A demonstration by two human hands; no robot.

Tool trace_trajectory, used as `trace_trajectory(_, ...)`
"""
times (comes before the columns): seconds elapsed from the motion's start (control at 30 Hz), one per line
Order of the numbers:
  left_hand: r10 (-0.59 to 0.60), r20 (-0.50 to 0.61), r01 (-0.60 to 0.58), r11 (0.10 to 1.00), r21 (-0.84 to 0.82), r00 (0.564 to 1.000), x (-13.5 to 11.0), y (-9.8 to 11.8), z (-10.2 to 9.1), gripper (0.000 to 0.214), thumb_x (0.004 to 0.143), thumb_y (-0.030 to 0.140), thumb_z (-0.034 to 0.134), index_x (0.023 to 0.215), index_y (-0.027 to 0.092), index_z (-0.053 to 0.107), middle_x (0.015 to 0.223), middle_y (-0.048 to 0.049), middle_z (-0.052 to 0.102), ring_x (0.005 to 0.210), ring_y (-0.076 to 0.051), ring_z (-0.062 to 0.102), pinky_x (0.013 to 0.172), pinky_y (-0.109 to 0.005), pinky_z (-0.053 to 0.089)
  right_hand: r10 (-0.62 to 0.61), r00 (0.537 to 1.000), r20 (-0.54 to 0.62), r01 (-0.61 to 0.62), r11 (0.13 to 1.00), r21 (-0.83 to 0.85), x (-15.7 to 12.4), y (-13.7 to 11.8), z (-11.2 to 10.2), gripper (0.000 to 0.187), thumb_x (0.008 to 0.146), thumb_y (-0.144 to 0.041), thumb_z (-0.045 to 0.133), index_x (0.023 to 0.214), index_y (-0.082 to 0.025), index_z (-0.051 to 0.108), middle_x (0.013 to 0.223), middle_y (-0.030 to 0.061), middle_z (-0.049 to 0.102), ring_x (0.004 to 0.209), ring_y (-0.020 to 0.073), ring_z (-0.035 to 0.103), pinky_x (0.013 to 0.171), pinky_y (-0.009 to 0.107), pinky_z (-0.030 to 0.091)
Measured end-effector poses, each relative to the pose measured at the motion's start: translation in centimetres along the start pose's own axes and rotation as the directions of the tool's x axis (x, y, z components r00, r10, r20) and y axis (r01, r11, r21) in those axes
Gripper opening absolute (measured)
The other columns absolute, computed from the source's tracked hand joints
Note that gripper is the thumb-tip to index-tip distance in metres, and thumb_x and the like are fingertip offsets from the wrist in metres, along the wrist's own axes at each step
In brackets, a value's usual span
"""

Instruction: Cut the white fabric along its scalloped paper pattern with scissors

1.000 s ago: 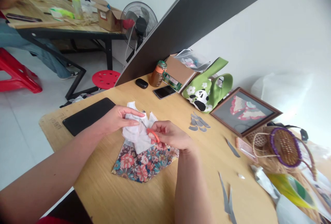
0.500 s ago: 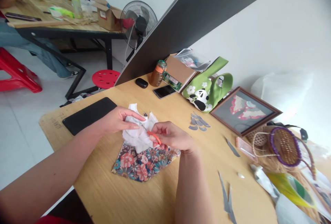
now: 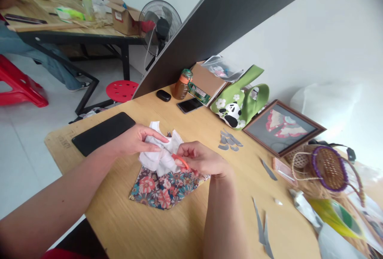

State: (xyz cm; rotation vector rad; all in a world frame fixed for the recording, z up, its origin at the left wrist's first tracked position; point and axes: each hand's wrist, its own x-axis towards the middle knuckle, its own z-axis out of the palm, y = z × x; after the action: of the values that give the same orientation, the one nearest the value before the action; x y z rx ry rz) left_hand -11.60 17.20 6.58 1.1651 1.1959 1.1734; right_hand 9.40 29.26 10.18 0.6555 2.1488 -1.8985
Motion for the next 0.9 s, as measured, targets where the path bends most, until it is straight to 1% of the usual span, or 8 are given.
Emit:
trace_trajectory(0.13, 0.021, 0.022, -0.022, 0.999, 0.030, 1.000, 0.0, -0.2, 0.0, 0.031, 0.072, 0.016, 0.072, 0.103, 0.015, 0.075, 0.076, 0.0012, 0.073, 0.063, -0.010, 0.062, 0.058, -0.018, 0.046, 0.014, 1.000, 0.018, -0.014, 1.000, -0.002, 0.0, 0.0, 0.0, 0.046, 0.075, -0.056, 0.074, 0.078, -0.013, 0.058, 0.062, -0.0029, 0.055, 0.045, 0.0037, 0.045, 0.037, 0.014, 0.037)
trace_trajectory(0.23, 0.043, 0.039, -0.046, 0.996, 0.072, 0.998, 0.2, -0.5, -0.2, 0.032, 0.072, 0.017, 0.071, 0.104, 0.016, 0.075, 0.084, -0.0005, 0.076, 0.065, -0.010, 0.063, 0.058, -0.018, 0.046, 0.038, 0.999, 0.015, -0.038, 0.999, -0.024, 0.0, 0.0, 0.0, 0.050, 0.073, -0.060, 0.073, 0.081, -0.012, 0.059, 0.064, -0.0022, 0.056, 0.045, 0.0035, 0.045, 0.038, 0.014, 0.037)
trace_trajectory(0.4, 0.054, 0.043, -0.059, 0.992, 0.108, 0.998, 0.3, -0.8, -0.2, 0.033, 0.071, 0.019, 0.072, 0.104, 0.017, 0.075, 0.093, -0.0029, 0.077, 0.069, -0.012, 0.065, 0.059, -0.018, 0.047, 0.052, 0.999, 0.009, -0.051, 0.997, -0.060, -0.1, 0.2, -0.1, 0.049, 0.076, -0.060, 0.071, 0.082, -0.013, 0.060, 0.065, -0.0016, 0.056, 0.046, 0.0034, 0.046, 0.039, 0.013, 0.038)
trace_trajectory(0.6, 0.035, 0.061, -0.040, 0.997, 0.071, 0.997, 0.3, -1.1, -0.2, 0.031, 0.069, 0.020, 0.074, 0.100, 0.020, 0.077, 0.091, -0.0027, 0.077, 0.066, -0.011, 0.065, 0.056, -0.018, 0.046, 0.029, 0.999, 0.032, -0.027, 0.998, -0.053, -0.2, 0.4, -0.2, 0.048, 0.077, -0.058, 0.071, 0.081, -0.012, 0.058, 0.064, -0.0019, 0.054, 0.046, 0.0034, 0.045, 0.038, 0.013, 0.037)
trace_trajectory(0.73, 0.044, 0.076, -0.049, 0.997, 0.066, 0.996, 0.4, -1.2, -0.3, 0.030, 0.069, 0.020, 0.074, 0.099, 0.021, 0.077, 0.092, -0.0033, 0.077, 0.064, -0.010, 0.065, 0.054, -0.017, 0.045, 0.027, 0.999, 0.031, -0.025, 0.998, -0.053, -0.4, 0.3, -0.1, 0.046, 0.078, -0.056, 0.070, 0.080, -0.012, 0.058, 0.063, -0.0024, 0.053, 0.046, 0.0036, 0.043, 0.037, 0.014, 0.035)
trace_trajectory(0.9, 0.052, 0.093, -0.059, 0.996, 0.069, 0.994, 0.5, -1.2, -0.3, 0.031, 0.069, 0.020, 0.074, 0.100, 0.021, 0.077, 0.090, -0.0030, 0.077, 0.062, -0.009, 0.064, 0.053, -0.016, 0.043, 0.026, 0.998, 0.053, -0.024, 0.998, -0.051, -0.3, 0.2, 0.0, 0.045, 0.078, -0.055, 0.071, 0.082, -0.012, 0.059, 0.067, -0.0013, 0.055, 0.048, 0.0035, 0.045, 0.039, 0.013, 0.038)
